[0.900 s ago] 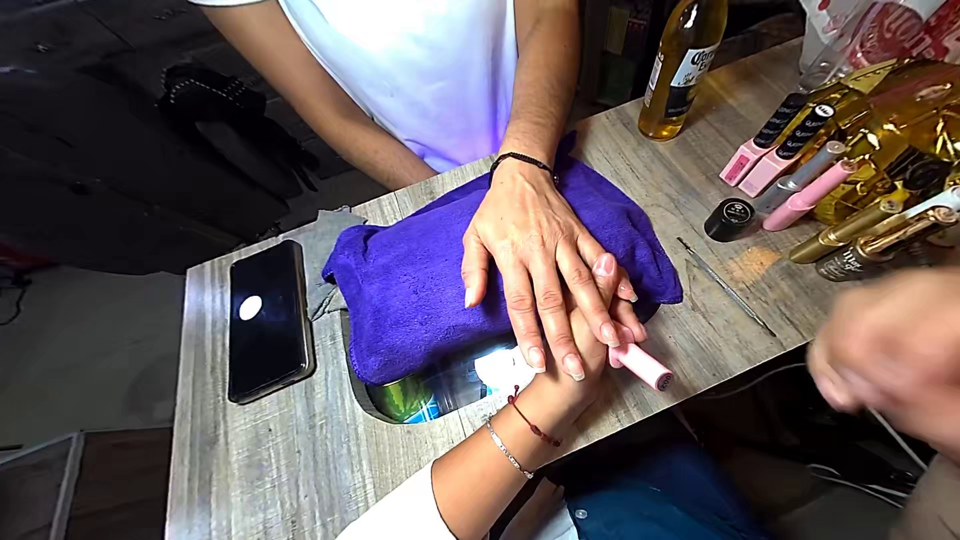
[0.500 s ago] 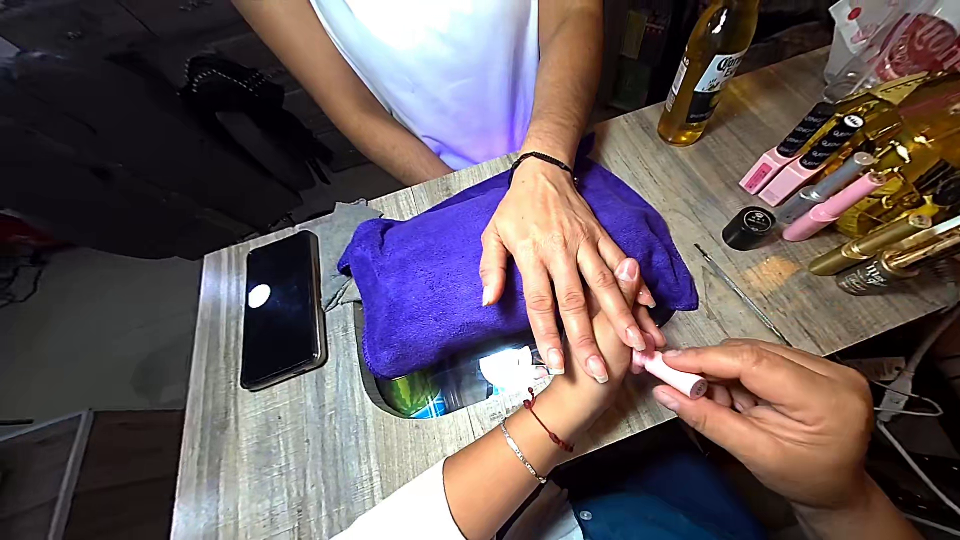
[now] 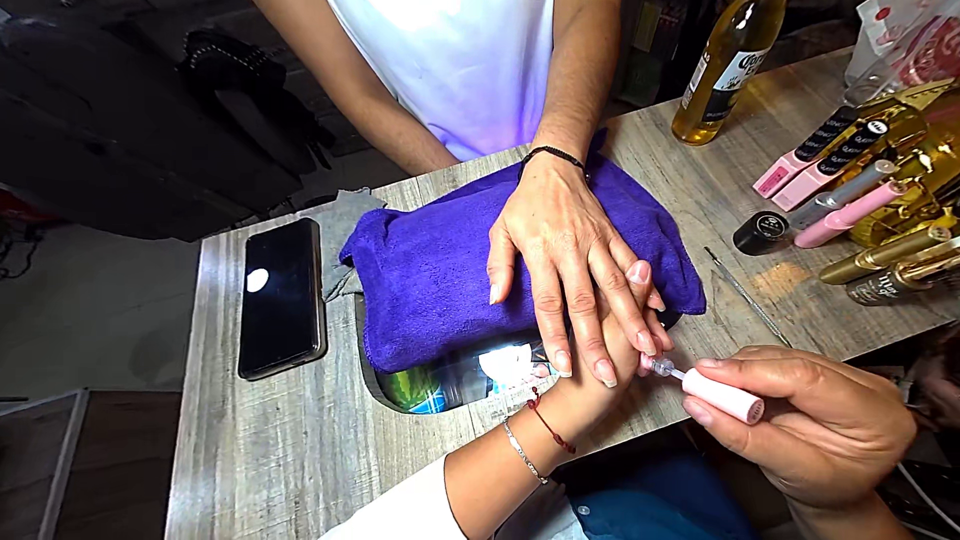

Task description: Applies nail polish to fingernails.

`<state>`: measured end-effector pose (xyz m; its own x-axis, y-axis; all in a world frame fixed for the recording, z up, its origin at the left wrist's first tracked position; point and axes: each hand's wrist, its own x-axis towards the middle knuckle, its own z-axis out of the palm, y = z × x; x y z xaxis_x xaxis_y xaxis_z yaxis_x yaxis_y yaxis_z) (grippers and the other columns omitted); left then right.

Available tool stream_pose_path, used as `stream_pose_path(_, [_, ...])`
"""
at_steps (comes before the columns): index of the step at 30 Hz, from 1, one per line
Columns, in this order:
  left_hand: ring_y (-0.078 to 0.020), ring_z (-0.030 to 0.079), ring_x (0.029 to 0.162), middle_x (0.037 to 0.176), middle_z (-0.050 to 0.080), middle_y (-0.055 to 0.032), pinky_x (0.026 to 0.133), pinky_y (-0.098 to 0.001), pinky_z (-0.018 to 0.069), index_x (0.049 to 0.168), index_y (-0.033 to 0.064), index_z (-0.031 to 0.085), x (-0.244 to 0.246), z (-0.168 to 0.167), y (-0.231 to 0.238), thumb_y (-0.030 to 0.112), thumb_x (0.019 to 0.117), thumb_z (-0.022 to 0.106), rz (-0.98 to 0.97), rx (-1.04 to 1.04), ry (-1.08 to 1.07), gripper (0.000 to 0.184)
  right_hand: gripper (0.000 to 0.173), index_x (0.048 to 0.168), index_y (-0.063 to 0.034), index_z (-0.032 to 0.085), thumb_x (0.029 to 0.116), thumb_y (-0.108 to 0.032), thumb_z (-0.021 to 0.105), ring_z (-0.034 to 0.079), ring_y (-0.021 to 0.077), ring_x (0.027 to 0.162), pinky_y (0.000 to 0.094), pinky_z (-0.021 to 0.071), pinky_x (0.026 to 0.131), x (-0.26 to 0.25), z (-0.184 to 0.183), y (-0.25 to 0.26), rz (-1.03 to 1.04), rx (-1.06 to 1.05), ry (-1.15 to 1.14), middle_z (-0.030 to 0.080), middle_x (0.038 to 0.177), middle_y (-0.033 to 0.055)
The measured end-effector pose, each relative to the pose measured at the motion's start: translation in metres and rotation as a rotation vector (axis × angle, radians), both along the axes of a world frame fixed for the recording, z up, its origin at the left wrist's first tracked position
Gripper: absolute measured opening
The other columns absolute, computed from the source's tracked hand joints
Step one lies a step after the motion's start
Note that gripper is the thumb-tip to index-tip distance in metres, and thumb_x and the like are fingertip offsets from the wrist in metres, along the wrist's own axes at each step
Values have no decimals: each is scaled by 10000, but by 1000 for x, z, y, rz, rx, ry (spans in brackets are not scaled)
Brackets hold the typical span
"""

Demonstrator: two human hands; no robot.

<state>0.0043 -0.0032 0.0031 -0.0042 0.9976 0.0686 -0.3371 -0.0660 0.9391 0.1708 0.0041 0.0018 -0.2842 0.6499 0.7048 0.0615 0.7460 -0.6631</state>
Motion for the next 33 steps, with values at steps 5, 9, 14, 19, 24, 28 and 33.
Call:
stream_pose_path(5, [-13, 457, 396, 542, 504, 19, 388, -133, 392, 862, 113, 576, -1, 1, -3, 314, 1119, 391, -30, -46, -39, 374, 172, 1018, -144, 738, 858, -171, 794, 682, -26, 823, 117, 581, 733, 2, -1, 0, 13, -8, 4, 720, 901, -109])
stream_pose_path(9, [-18, 471, 404, 553, 523, 15, 387, -142, 401, 871, 115, 584, -3, 1, -2, 316, 1116, 404, -26, -35, -15, 364, 157, 981, -139, 740, 834, -162, 790, 672, -26, 789, 115, 570, 707, 0, 1, 0, 24, -16, 12, 714, 859, -105])
stream_pose_path(14, [14, 479, 410, 529, 525, 39, 412, -113, 414, 817, 101, 558, 6, -1, 10, 283, 1125, 383, 46, -32, -41, 398, 200, 1029, -142, 754, 836, -156, 806, 692, -17, 816, 131, 592, 732, -2, 1, 4, 22, -54, 46, 736, 912, -106])
stream_pose_path(19, [13, 486, 406, 528, 529, 38, 412, -114, 427, 820, 95, 564, 6, 0, 11, 255, 1122, 393, 51, -25, -70, 382, 205, 1037, -145, 756, 839, -148, 805, 688, -16, 805, 124, 587, 722, -4, 2, 4, 14, -63, 74, 733, 917, -110])
stream_pose_path(24, [16, 484, 402, 517, 515, 37, 408, -115, 424, 835, 99, 558, 6, 0, 10, 256, 1122, 388, 39, -28, -78, 368, 212, 1045, -146, 759, 839, -140, 808, 692, -17, 823, 123, 586, 734, -4, 4, 4, 18, -76, 79, 739, 937, -115])
stream_pose_path(28, [15, 482, 419, 534, 510, 41, 422, -112, 421, 855, 104, 555, 5, 0, 10, 266, 1123, 386, 40, -20, -47, 356, 212, 1052, -144, 761, 844, -141, 806, 691, -16, 818, 124, 587, 732, -4, 4, 4, 23, -81, 86, 740, 940, -114])
stream_pose_path(33, [13, 480, 413, 527, 514, 39, 413, -116, 418, 823, 109, 561, 5, 1, 10, 258, 1119, 403, 52, -33, -48, 368, 223, 1054, -148, 761, 837, -134, 810, 698, -10, 824, 130, 593, 739, -5, 4, 5, 15, -89, 96, 744, 950, -115])
